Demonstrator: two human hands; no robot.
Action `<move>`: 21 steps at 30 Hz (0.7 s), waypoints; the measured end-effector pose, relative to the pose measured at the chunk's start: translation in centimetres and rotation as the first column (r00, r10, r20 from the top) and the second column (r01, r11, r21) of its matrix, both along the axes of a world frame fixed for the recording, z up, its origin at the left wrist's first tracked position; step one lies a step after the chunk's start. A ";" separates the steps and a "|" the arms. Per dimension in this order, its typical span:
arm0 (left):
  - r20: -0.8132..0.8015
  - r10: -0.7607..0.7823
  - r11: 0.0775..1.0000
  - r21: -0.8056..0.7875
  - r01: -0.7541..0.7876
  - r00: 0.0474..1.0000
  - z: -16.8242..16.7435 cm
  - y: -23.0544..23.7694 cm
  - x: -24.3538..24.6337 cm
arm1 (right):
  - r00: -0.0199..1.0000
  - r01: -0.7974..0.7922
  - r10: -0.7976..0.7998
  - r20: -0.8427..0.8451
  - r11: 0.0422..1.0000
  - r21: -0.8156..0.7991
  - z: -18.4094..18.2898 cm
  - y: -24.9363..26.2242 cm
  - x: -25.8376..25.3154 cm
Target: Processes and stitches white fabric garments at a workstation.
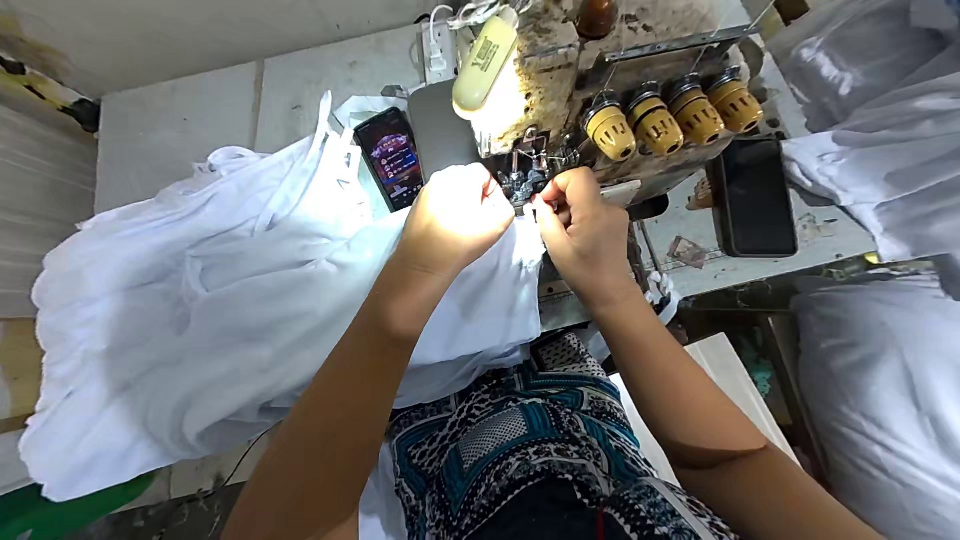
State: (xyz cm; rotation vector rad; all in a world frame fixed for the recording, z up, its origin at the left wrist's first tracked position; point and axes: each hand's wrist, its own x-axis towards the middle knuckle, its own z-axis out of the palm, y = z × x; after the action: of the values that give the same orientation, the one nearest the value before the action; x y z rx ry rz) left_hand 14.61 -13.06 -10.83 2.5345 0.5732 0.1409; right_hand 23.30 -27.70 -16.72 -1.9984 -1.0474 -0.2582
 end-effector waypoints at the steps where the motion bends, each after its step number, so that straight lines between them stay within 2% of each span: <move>1: -0.022 -0.002 1.000 -0.005 0.002 1.000 0.1 0.0 0.1 | 1.000 0.006 -0.006 0.007 1.000 -0.007 0.0 0.0 0.0; 10: -0.098 -0.023 0.999 -0.037 0.019 0.995 0.9 0.6 0.6 | 0.997 0.032 -0.032 0.071 0.999 -0.005 -0.2 0.2 -0.3; 21: -0.068 -0.016 1.000 -0.012 0.016 0.998 0.9 0.8 0.9 | 0.995 0.052 -0.051 0.087 0.999 -0.016 -0.3 0.3 -0.6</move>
State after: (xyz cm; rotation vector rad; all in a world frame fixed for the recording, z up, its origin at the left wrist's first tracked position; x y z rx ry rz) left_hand 15.48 -12.28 -9.97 2.5407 0.5784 0.0455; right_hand 22.69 -27.37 -17.04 -2.0479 -1.0567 -0.3676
